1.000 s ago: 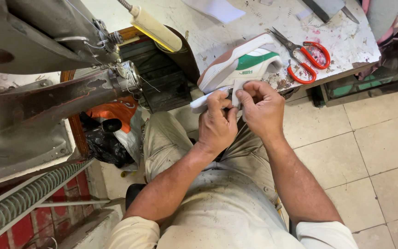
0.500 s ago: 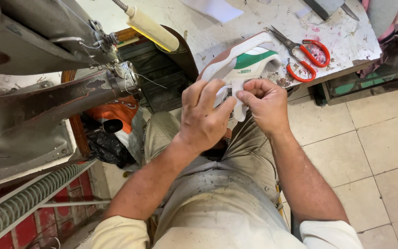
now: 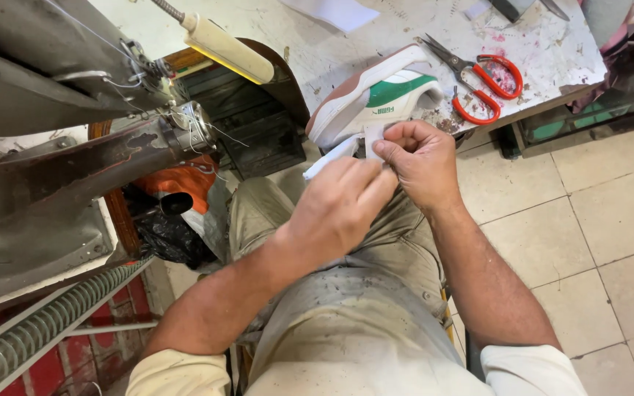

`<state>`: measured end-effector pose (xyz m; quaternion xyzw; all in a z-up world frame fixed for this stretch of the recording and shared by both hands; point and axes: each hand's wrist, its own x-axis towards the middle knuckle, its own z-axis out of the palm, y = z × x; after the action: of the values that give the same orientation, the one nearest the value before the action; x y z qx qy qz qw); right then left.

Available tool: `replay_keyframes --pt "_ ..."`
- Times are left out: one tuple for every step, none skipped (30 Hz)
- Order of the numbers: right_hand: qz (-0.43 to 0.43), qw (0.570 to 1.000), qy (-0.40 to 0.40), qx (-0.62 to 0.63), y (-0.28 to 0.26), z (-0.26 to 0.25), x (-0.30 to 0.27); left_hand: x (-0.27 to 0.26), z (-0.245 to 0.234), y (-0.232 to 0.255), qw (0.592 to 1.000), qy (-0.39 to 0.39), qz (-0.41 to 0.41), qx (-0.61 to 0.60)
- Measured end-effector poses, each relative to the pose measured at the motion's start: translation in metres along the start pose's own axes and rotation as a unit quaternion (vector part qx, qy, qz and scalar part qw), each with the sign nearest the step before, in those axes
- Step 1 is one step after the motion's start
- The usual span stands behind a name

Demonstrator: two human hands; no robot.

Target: Repairing a shoe by sewing and trimming excess material using a sewing machine and scissors.

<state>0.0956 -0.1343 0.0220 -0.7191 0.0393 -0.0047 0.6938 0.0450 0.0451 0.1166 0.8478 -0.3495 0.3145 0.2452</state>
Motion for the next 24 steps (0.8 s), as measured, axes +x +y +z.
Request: replay_keyframes --pt "0.022 1.000 0.001 0.001 -0.003 0.001 0.001 -0.009 0.014 -0.006 0.998 -0.021 -0.018 -0.063" --pt "0.023 1.000 -0.002 -0.001 -0.008 0.000 -0.003 -0.006 0.014 -0.012 0.998 -0.020 -0.021 -0.062" --pt "0.031 0.999 -0.005 0.006 -0.015 0.001 -0.004 -0.001 0.014 -0.019 0.998 0.000 -0.002 -0.063" --pt "0.040 0.999 -0.008 0.013 -0.021 0.001 -0.005 0.003 0.013 -0.027 0.998 0.020 0.017 -0.063" --pt "0.042 0.999 -0.006 0.014 -0.018 0.001 -0.003 0.002 0.017 -0.033 0.998 0.018 0.017 -0.065" --pt "0.036 0.999 -0.012 0.031 -0.016 0.000 -0.001 0.000 0.022 -0.038 0.997 0.035 0.042 -0.047" --pt "0.029 0.998 -0.017 0.046 -0.013 -0.002 0.002 -0.001 0.027 -0.044 0.996 0.054 0.067 -0.029" --pt "0.030 0.998 -0.016 0.045 -0.011 -0.003 0.001 -0.004 0.031 -0.046 0.996 0.054 0.067 -0.031" --pt "0.032 0.998 -0.019 0.051 -0.010 -0.003 0.003 -0.005 0.035 -0.049 0.994 0.071 0.084 -0.018" --pt "0.034 0.998 -0.023 0.056 -0.008 -0.003 0.005 -0.006 0.038 -0.053 0.991 0.088 0.101 -0.006" --pt "0.035 0.998 -0.024 0.056 -0.006 -0.003 0.005 -0.007 0.040 -0.053 0.991 0.088 0.100 -0.005" --pt "0.035 0.997 -0.026 0.058 -0.004 -0.002 0.006 -0.008 0.042 -0.054 0.989 0.099 0.105 0.009" --pt "0.036 0.997 -0.028 0.059 -0.002 -0.002 0.007 -0.008 0.044 -0.055 0.988 0.110 0.109 0.023" --pt "0.037 0.997 -0.028 0.059 0.000 -0.003 0.008 -0.008 0.045 -0.055 0.988 0.110 0.108 0.023" --pt "0.030 0.998 -0.030 0.055 0.002 -0.004 0.009 -0.008 0.047 -0.055 0.986 0.119 0.111 0.033" --pt "0.023 0.998 -0.032 0.051 0.004 -0.005 0.011 -0.007 0.048 -0.055 0.984 0.128 0.114 0.043" --pt "0.022 0.998 -0.030 0.050 0.001 -0.005 0.010 -0.005 0.047 -0.055 0.984 0.129 0.115 0.042" --pt "0.023 0.998 -0.030 0.051 -0.003 -0.004 0.009 -0.003 0.045 -0.054 0.983 0.132 0.120 0.046" --pt "0.026 0.998 -0.030 0.051 -0.005 -0.004 0.007 -0.002 0.044 -0.053 0.982 0.134 0.124 0.049" --pt "0.026 0.998 -0.029 0.050 -0.006 -0.006 0.007 0.001 0.042 -0.054 0.982 0.134 0.124 0.048" --pt "0.016 0.998 -0.034 0.046 -0.006 -0.006 0.006 0.004 0.039 -0.055 0.982 0.133 0.125 0.048" --pt "0.006 0.998 -0.038 0.041 -0.007 -0.007 0.006 0.007 0.037 -0.056 0.982 0.132 0.126 0.048" --pt "0.006 0.998 -0.038 0.041 -0.019 -0.007 -0.001 0.007 0.037 -0.056 0.982 0.132 0.126 0.049" --pt "-0.027 0.999 -0.029 -0.009 -0.032 -0.007 -0.007 0.006 0.036 -0.055 0.984 0.124 0.117 0.059"
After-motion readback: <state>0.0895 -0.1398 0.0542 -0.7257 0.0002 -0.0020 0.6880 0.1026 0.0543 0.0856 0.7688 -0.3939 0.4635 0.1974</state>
